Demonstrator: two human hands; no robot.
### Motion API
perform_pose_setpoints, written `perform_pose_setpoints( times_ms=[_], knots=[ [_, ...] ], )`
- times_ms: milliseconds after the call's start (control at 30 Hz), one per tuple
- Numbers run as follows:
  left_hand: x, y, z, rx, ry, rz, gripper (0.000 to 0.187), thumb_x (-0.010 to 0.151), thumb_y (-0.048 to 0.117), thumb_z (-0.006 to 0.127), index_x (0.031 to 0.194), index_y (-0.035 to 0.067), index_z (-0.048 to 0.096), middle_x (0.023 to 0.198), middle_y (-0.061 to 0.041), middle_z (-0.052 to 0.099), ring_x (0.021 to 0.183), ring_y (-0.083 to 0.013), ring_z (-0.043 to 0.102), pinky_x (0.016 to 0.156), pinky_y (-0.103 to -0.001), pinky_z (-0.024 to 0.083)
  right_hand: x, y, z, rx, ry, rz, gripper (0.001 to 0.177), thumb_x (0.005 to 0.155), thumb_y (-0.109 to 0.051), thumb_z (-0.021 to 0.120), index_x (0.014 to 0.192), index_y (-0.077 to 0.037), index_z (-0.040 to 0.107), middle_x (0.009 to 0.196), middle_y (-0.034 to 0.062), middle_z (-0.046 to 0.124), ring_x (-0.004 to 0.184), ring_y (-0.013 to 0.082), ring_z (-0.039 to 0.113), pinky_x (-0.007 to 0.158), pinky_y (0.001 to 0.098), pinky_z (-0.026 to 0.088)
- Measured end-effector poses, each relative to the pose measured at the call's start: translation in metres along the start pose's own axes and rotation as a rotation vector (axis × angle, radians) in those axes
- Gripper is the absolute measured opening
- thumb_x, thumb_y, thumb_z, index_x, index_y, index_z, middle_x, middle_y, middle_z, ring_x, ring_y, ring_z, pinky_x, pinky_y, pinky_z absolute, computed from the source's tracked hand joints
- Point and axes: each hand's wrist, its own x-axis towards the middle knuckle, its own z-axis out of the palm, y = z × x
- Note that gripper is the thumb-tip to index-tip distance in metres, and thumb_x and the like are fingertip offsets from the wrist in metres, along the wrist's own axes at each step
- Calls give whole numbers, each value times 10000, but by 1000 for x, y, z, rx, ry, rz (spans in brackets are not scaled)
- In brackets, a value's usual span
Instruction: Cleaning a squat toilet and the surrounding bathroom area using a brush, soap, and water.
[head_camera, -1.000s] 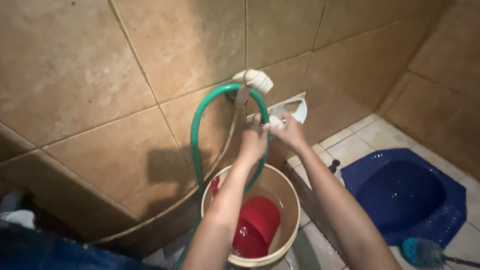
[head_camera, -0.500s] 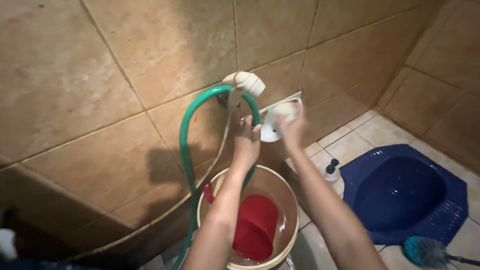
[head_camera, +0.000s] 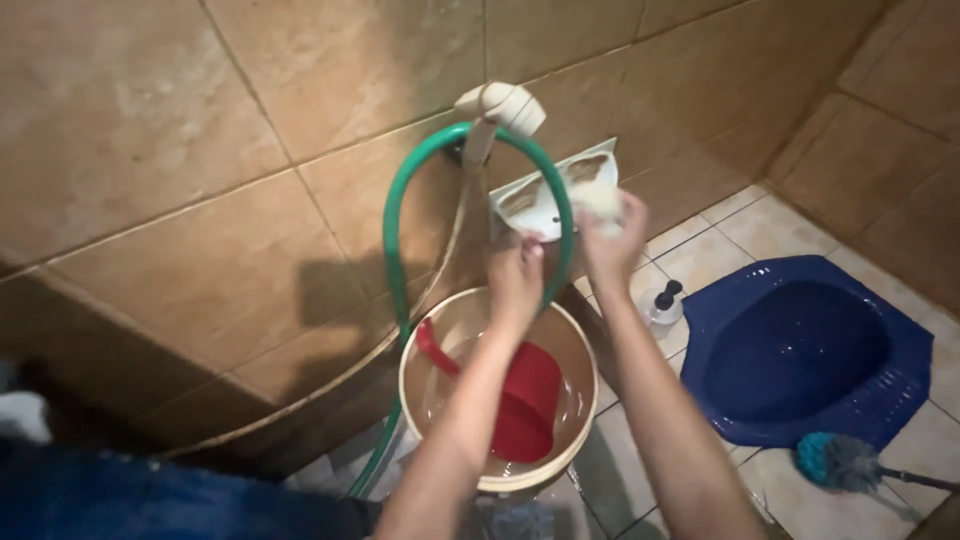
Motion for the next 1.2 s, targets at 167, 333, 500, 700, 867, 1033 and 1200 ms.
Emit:
perform_pose_setpoints(
  times_ms=[167,333,500,700,867,1033,1200],
  knots=[
    [-89,-1,22,-12,-121,-173,227,953,14,567,1159,85,635,968,-165,685,886,-328,700,769,-436,548,-95,86,-42,-33,20,410,451,980,-317,727,1253,-6,548,1163,137,638,1067,220,615,918,358,510],
    [-119,6,12,16,-146,-72,235,892,-51,563,1083,43,662,1029,-215,671,963,-386,671,848,-463,543,-131,137,-51,54,-367,675,420,996,-447,587,1041,-36,660,938,100,674,884,192,610,790,363,497],
    [-122,-14,-9,197,-161,-149,309,868,-76,531,1114,41,676,1040,-227,681,991,-412,661,865,-490,524,-148,165,-54,-196,-427,701,640,1049,-538,475,817,36,639,686,135,571,675,237,523,663,463,434],
    [-89,-75,-92,419,-238,-195,379,774,-76,612,1081,107,737,1055,-176,717,994,-358,700,848,-468,564,-176,126,-73,-211,-317,767,670,1040,-593,456,839,17,647,691,74,573,667,203,510,634,422,413],
    [-92,-89,-142,568,-206,-287,340,804,-56,608,1017,157,765,1015,-134,733,971,-336,711,862,-458,568,-204,100,-81,-77,-174,819,637,1046,-588,517,1008,30,669,858,98,616,792,236,555,721,428,440],
    [-105,-83,-147,751,-211,-273,350,814,-53,614,1006,197,765,1056,-128,704,1014,-354,688,892,-479,561,-205,76,-86,-219,-103,572,679,1062,-523,646,1275,110,524,1143,266,639,1061,357,621,913,459,479],
    [-123,-96,-178,1054,-55,-456,230,939,73,624,1164,71,674,1272,-182,617,1109,-381,635,838,-523,562,-183,-25,-81,-362,-131,543,736,961,-471,714,1423,16,413,1300,310,630,1217,420,622,1042,472,463]
  ],
)
